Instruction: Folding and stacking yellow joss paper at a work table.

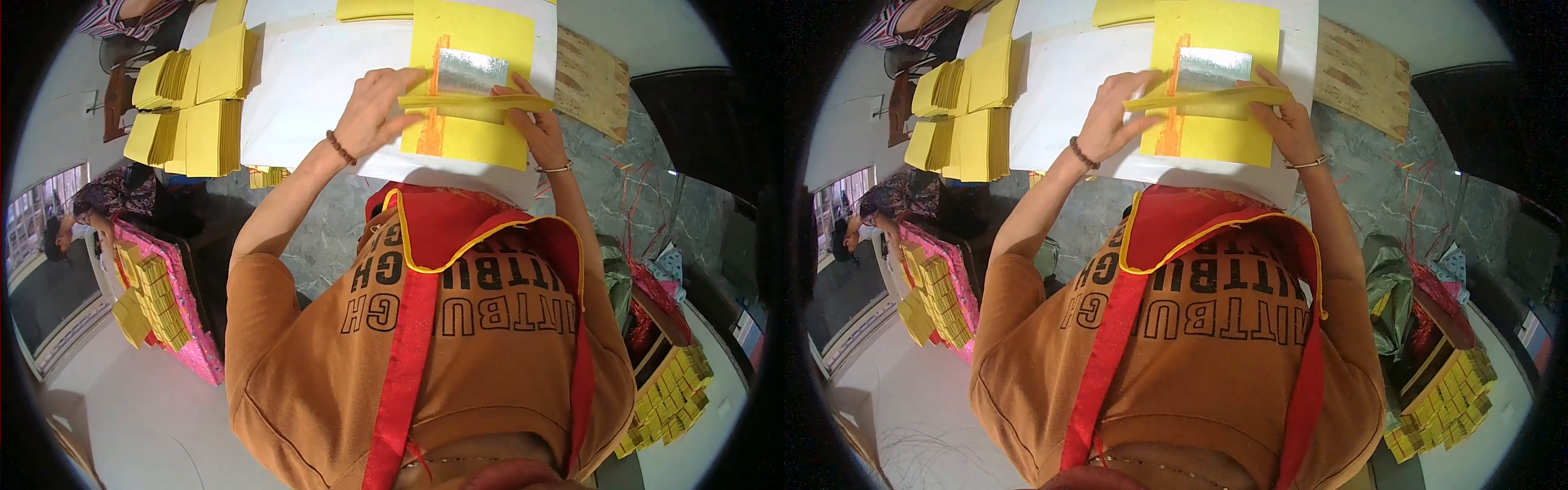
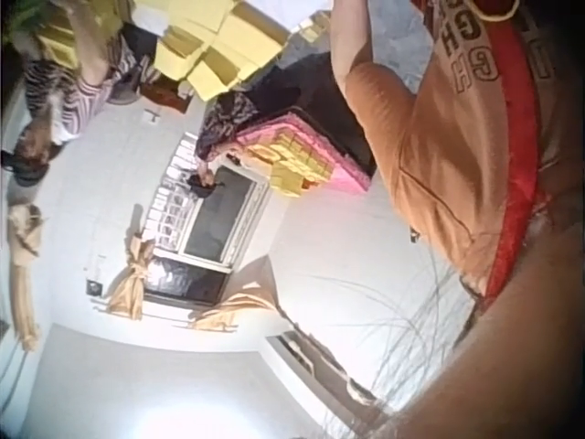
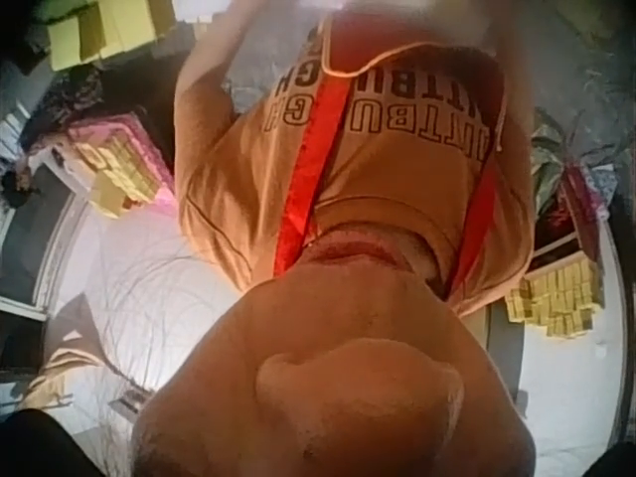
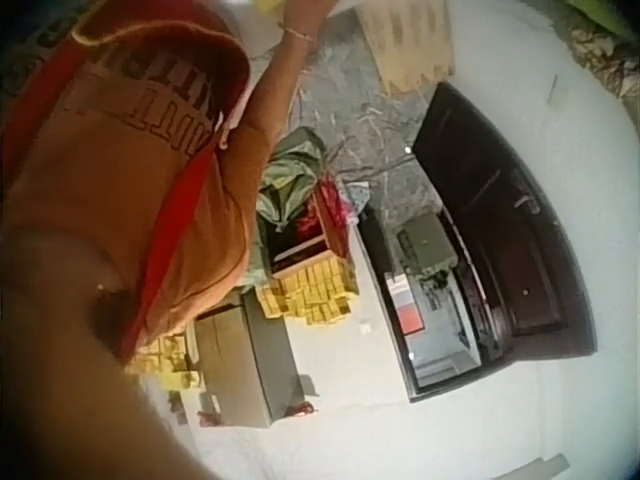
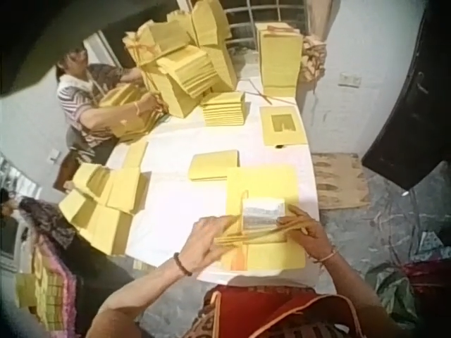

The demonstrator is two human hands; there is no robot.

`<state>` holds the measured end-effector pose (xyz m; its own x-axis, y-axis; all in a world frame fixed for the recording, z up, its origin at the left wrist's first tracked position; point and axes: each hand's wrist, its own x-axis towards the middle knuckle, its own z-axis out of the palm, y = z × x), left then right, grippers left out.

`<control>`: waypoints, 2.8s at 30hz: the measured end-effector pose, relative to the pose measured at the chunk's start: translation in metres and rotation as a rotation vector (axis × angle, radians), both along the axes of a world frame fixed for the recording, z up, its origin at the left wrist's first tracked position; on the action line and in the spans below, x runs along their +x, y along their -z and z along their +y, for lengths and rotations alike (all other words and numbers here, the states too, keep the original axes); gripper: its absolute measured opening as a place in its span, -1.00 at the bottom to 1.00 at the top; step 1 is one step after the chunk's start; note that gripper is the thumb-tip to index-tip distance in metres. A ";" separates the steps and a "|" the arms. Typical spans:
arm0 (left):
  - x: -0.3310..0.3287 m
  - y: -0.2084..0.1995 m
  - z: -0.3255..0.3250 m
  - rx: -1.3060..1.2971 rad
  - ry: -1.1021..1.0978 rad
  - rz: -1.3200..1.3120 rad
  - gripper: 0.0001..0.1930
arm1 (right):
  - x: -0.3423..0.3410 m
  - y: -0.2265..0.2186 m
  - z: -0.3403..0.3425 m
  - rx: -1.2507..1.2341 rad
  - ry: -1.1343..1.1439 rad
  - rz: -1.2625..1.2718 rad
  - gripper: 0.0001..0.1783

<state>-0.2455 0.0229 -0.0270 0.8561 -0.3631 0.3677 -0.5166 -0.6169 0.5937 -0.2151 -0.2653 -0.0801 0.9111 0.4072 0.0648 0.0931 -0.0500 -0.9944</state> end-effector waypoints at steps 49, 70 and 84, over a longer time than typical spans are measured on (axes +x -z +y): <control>0.000 -0.017 -0.045 0.447 0.344 0.089 -0.35 | -0.021 -0.041 0.019 -0.227 0.356 0.118 -0.63; 0.016 -0.018 -0.061 0.785 0.244 -0.357 -0.49 | -0.064 -0.038 0.004 -0.504 0.081 -0.276 -0.49; 0.159 -0.006 0.051 0.462 -0.219 -0.465 -0.47 | -0.041 -0.040 0.008 -0.173 0.138 -0.140 -0.33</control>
